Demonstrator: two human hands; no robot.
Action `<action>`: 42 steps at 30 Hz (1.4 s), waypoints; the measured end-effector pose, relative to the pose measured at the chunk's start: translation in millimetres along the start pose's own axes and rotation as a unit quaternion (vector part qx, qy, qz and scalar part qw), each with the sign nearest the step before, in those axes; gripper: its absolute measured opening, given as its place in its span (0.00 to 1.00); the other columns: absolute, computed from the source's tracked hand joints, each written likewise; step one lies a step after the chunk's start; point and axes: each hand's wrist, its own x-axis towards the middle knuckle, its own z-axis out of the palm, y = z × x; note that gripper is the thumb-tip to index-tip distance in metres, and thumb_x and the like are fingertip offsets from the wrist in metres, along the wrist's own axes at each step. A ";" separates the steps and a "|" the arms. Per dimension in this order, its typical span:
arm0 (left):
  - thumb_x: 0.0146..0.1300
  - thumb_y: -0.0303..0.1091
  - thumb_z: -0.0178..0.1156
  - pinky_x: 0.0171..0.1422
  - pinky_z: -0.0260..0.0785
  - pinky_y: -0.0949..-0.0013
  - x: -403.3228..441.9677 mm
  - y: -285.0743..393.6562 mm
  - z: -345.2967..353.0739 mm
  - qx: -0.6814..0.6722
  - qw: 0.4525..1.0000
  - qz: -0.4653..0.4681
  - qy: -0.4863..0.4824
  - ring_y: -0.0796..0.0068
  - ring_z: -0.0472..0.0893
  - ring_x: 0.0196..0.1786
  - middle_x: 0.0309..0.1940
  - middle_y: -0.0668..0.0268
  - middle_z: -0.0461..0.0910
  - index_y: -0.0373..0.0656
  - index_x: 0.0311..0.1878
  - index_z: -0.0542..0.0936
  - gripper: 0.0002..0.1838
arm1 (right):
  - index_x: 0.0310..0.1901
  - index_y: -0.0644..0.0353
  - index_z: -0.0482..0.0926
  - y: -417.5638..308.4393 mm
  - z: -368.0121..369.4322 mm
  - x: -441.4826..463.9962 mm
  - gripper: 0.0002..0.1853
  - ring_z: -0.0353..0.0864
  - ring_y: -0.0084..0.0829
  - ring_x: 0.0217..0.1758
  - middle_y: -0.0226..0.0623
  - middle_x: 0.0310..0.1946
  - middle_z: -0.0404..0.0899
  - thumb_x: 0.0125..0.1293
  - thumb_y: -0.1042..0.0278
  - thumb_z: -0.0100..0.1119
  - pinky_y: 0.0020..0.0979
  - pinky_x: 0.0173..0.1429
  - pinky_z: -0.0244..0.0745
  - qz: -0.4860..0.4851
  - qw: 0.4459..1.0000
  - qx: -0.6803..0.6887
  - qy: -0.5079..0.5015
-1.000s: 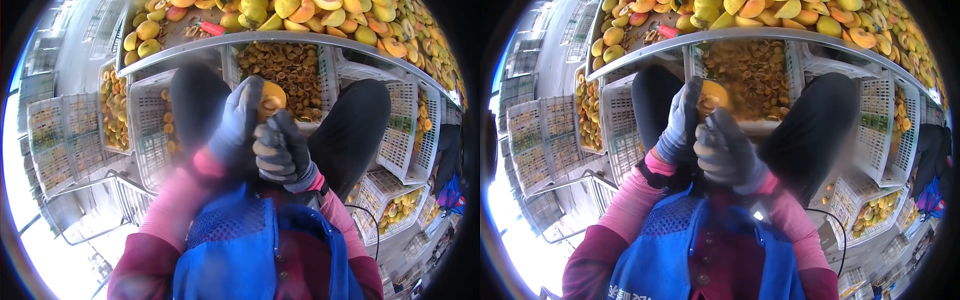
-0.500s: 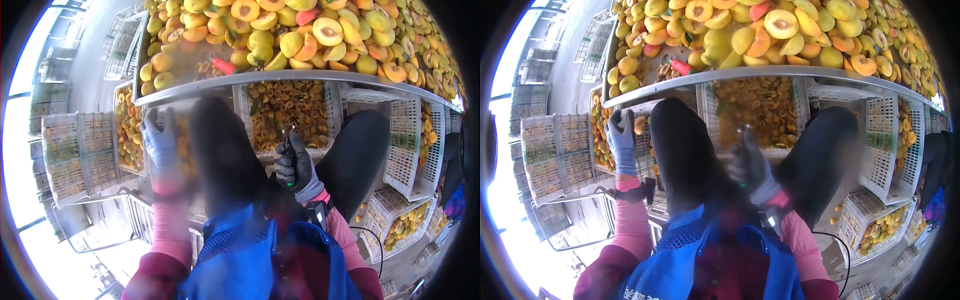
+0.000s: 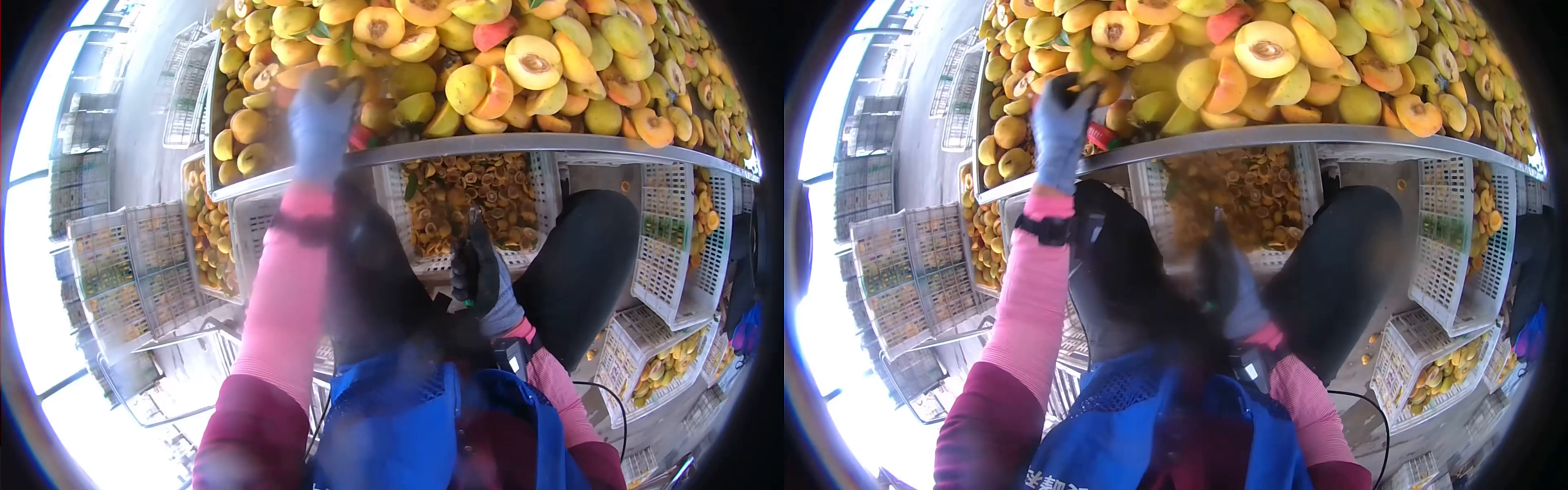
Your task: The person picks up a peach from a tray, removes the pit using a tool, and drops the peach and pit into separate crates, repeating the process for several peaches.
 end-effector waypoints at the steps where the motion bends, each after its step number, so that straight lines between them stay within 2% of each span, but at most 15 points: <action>1: 0.54 0.37 0.65 0.39 0.72 0.69 -11.4 7.5 -10.8 -0.114 0.993 0.012 -0.005 0.73 0.78 0.31 0.32 0.60 0.81 0.38 0.46 0.76 0.18 | 0.32 0.46 0.71 2.3 -4.2 3.0 0.21 0.60 0.16 0.13 0.21 0.17 0.65 0.62 0.35 0.53 0.18 0.16 0.54 -0.034 0.999 -0.029 0.004; 2: 0.56 0.34 0.64 0.38 0.71 0.71 -20.0 7.2 -21.4 -0.227 0.974 0.022 -0.010 0.76 0.78 0.30 0.31 0.61 0.80 0.37 0.46 0.76 0.17 | 0.33 0.47 0.72 -1.4 -2.0 0.4 0.21 0.62 0.17 0.13 0.21 0.17 0.66 0.63 0.36 0.54 0.19 0.16 0.55 -0.035 0.999 0.000 0.011; 5: 0.57 0.29 0.60 0.41 0.71 0.73 -64.8 6.4 -43.5 -0.119 0.990 0.061 -0.031 0.76 0.78 0.34 0.33 0.62 0.80 0.34 0.46 0.77 0.14 | 0.39 0.50 0.73 -30.6 30.3 -19.1 0.19 0.64 0.17 0.14 0.22 0.19 0.68 0.64 0.41 0.56 0.20 0.16 0.58 -0.051 0.998 0.039 0.017; 8: 0.65 0.25 0.54 0.49 0.70 0.78 -130.2 41.0 -42.3 -0.203 0.962 -0.053 -0.176 0.81 0.76 0.43 0.43 0.66 0.77 0.33 0.54 0.73 0.14 | 0.44 0.53 0.74 -47.2 68.1 -31.4 0.17 0.66 0.17 0.16 0.22 0.21 0.70 0.64 0.49 0.60 0.20 0.18 0.61 -0.127 0.992 0.013 0.002; 10: 0.68 0.31 0.53 0.53 0.69 0.75 -158.3 49.6 -24.5 -0.200 0.968 -0.012 -0.154 0.79 0.75 0.47 0.45 0.66 0.77 0.35 0.55 0.73 0.15 | 0.46 0.54 0.74 -44.0 74.9 -31.0 0.16 0.68 0.16 0.19 0.23 0.23 0.71 0.64 0.55 0.61 0.20 0.20 0.63 -0.184 0.982 0.017 -0.031; 11: 0.71 0.38 0.50 0.55 0.67 0.74 -169.3 60.4 -18.8 -0.320 0.929 -0.095 -0.158 0.78 0.74 0.50 0.46 0.65 0.77 0.36 0.55 0.74 0.17 | 0.47 0.55 0.73 -43.1 74.9 -31.6 0.15 0.68 0.15 0.20 0.23 0.25 0.71 0.64 0.57 0.62 0.19 0.20 0.63 -0.203 0.978 0.019 -0.047; 16: 0.72 0.42 0.47 0.48 0.71 0.73 -187.1 42.8 -7.6 -0.376 0.900 -0.184 -0.122 0.75 0.78 0.43 0.44 0.59 0.77 0.35 0.52 0.74 0.19 | 0.47 0.56 0.69 -30.4 61.6 -33.1 0.12 0.70 0.20 0.19 0.27 0.28 0.71 0.66 0.66 0.58 0.23 0.21 0.64 -0.280 0.955 -0.064 -0.080; 18: 0.72 0.42 0.46 0.46 0.71 0.72 -191.1 48.6 -8.5 -0.375 0.899 -0.203 -0.103 0.73 0.78 0.40 0.43 0.56 0.77 0.34 0.52 0.74 0.20 | 0.44 0.58 0.69 -28.2 56.7 -40.9 0.10 0.72 0.27 0.19 0.32 0.27 0.72 0.66 0.66 0.57 0.27 0.22 0.67 -0.391 0.884 -0.256 -0.035; 20: 0.73 0.42 0.45 0.45 0.71 0.72 -194.7 53.7 -9.4 -0.345 0.920 -0.172 -0.076 0.72 0.79 0.39 0.41 0.55 0.77 0.32 0.51 0.74 0.19 | 0.42 0.60 0.70 -25.7 54.6 -59.3 0.10 0.75 0.36 0.21 0.39 0.26 0.74 0.65 0.64 0.57 0.32 0.25 0.69 -0.491 0.699 -0.518 0.046; 22: 0.73 0.40 0.45 0.47 0.71 0.71 -199.2 55.5 -11.5 -0.317 0.939 -0.110 -0.071 0.71 0.79 0.40 0.41 0.54 0.77 0.32 0.50 0.74 0.18 | 0.41 0.62 0.70 -14.0 56.5 -68.6 0.12 0.76 0.48 0.26 0.48 0.26 0.75 0.65 0.62 0.56 0.41 0.29 0.70 -0.496 0.679 -0.533 0.092; 27: 0.72 0.35 0.45 0.49 0.69 0.70 -209.5 61.8 -9.0 -0.313 0.947 -0.056 -0.030 0.70 0.77 0.43 0.41 0.56 0.77 0.33 0.50 0.74 0.15 | 0.47 0.62 0.70 -9.5 56.4 -73.4 0.15 0.77 0.51 0.29 0.49 0.28 0.76 0.66 0.60 0.54 0.43 0.31 0.70 -0.489 0.712 -0.496 0.087; 31: 0.71 0.35 0.47 0.49 0.69 0.71 -214.2 62.4 -11.4 -0.312 0.949 -0.044 -0.030 0.71 0.77 0.42 0.39 0.58 0.77 0.34 0.49 0.75 0.14 | 0.58 0.73 0.66 -6.4 53.5 -79.9 0.24 0.76 0.53 0.46 0.59 0.46 0.74 0.70 0.59 0.47 0.42 0.50 0.71 -0.385 0.780 -0.492 0.031; 34: 0.73 0.35 0.44 0.51 0.67 0.74 -217.5 53.6 -8.7 -0.278 0.960 0.000 -0.032 0.80 0.72 0.43 0.41 0.67 0.76 0.35 0.49 0.74 0.14 | 0.58 0.71 0.66 -10.8 51.2 -79.8 0.24 0.76 0.52 0.47 0.59 0.47 0.74 0.70 0.58 0.47 0.42 0.50 0.71 -0.348 0.823 -0.449 -0.007; 37: 0.73 0.34 0.44 0.53 0.66 0.74 -217.0 48.0 -12.3 -0.257 0.961 -0.061 -0.085 0.80 0.72 0.44 0.42 0.65 0.75 0.34 0.49 0.73 0.14 | 0.59 0.71 0.65 -16.0 42.3 -74.0 0.24 0.77 0.47 0.48 0.56 0.47 0.75 0.70 0.59 0.47 0.39 0.51 0.71 -0.339 0.825 -0.449 -0.050; 42: 0.73 0.34 0.44 0.58 0.64 0.74 -220.4 47.0 -8.1 -0.175 0.982 0.044 -0.058 0.77 0.72 0.49 0.45 0.63 0.75 0.33 0.52 0.71 0.14 | 0.59 0.69 0.65 8.9 39.7 -68.4 0.23 0.77 0.43 0.49 0.52 0.46 0.76 0.70 0.61 0.47 0.37 0.53 0.70 -0.360 0.860 -0.362 -0.018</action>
